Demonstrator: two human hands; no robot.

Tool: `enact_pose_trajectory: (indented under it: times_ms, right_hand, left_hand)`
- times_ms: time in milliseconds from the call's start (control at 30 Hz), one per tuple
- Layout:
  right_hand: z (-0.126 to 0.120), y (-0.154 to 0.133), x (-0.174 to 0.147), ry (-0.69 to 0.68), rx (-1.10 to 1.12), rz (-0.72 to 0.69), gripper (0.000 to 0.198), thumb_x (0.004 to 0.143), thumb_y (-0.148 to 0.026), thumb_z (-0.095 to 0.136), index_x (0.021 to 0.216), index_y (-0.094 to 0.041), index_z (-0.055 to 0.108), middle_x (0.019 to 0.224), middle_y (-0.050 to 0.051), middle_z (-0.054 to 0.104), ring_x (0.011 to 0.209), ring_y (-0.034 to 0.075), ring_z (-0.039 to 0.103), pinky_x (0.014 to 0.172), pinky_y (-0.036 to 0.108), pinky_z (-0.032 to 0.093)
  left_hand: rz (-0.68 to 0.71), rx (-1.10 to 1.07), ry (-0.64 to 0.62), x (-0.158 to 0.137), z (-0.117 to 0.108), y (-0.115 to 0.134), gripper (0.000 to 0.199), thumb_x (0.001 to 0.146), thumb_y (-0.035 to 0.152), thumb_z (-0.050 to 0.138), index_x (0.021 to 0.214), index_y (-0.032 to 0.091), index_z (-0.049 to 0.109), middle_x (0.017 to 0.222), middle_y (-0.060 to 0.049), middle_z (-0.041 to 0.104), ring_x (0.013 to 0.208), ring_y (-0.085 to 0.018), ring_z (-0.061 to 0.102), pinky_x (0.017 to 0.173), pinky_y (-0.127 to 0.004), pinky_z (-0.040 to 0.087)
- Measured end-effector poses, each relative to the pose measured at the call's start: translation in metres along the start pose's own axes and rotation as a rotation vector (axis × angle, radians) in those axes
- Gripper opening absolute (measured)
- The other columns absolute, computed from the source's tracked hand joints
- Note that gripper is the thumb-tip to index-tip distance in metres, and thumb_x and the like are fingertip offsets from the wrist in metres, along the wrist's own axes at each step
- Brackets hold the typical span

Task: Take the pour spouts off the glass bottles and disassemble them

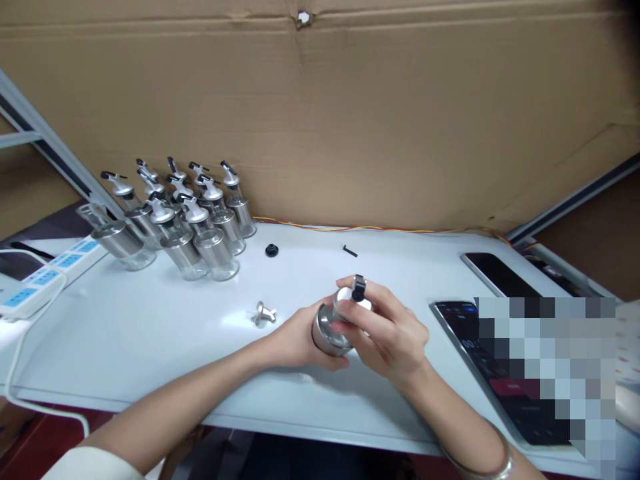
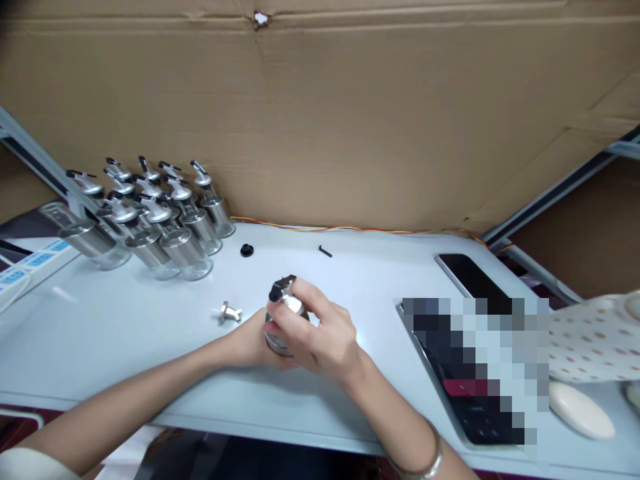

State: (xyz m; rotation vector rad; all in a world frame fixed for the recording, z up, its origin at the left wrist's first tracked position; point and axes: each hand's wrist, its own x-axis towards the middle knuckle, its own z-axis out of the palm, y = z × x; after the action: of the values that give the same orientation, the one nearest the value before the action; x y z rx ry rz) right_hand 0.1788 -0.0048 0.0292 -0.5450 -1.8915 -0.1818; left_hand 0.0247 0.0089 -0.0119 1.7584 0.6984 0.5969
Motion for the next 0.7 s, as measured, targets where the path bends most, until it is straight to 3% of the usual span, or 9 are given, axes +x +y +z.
enact_pose_trajectory:
  times_ms: [167,400,533,700]
  right_hand:
    - [0.002,-0.002,-0.006,0.012,-0.103,0.011,0.025,0.086,-0.019,0.058,0.110,-0.026,0.058,0.100,0.009,0.067,0.077,0.016,0.068,0.053,0.022,0.057]
    - [0.008,-0.002,-0.013,0.047,-0.105,0.025,0.034,0.086,-0.016,0.058,0.118,-0.028,0.055,0.105,0.008,0.067,0.075,0.013,0.067,0.052,0.020,0.055]
    - [0.014,0.002,-0.014,0.110,0.000,-0.030,0.040,0.086,-0.011,0.056,0.124,-0.023,0.052,0.112,0.013,0.064,0.088,0.016,0.066,0.058,0.023,0.055]
    - [0.015,0.007,-0.015,0.049,0.098,-0.069,0.050,0.084,-0.009,0.052,0.132,-0.020,0.045,0.127,0.018,0.055,0.103,0.023,0.063,0.062,0.030,0.058]
  left_hand:
    - [0.006,-0.020,0.043,0.000,0.001,-0.002,0.057,0.059,0.023,0.074,0.112,0.023,0.052,0.098,-0.003,0.064,0.087,-0.024,0.062,0.072,-0.030,0.050]
    - [-0.008,-0.036,0.037,-0.003,0.001,-0.002,0.056,0.062,0.024,0.073,0.113,0.021,0.050,0.099,-0.002,0.063,0.089,-0.022,0.063,0.074,-0.028,0.050]
    - [0.016,0.012,0.097,-0.006,0.001,-0.003,0.063,0.060,0.027,0.077,0.114,0.019,0.045,0.112,-0.006,0.059,0.100,-0.024,0.060,0.084,-0.032,0.050]
    - [0.139,0.099,0.185,-0.008,-0.002,-0.005,0.077,0.058,0.029,0.080,0.123,0.018,0.039,0.123,-0.012,0.053,0.112,-0.028,0.054,0.094,-0.041,0.046]
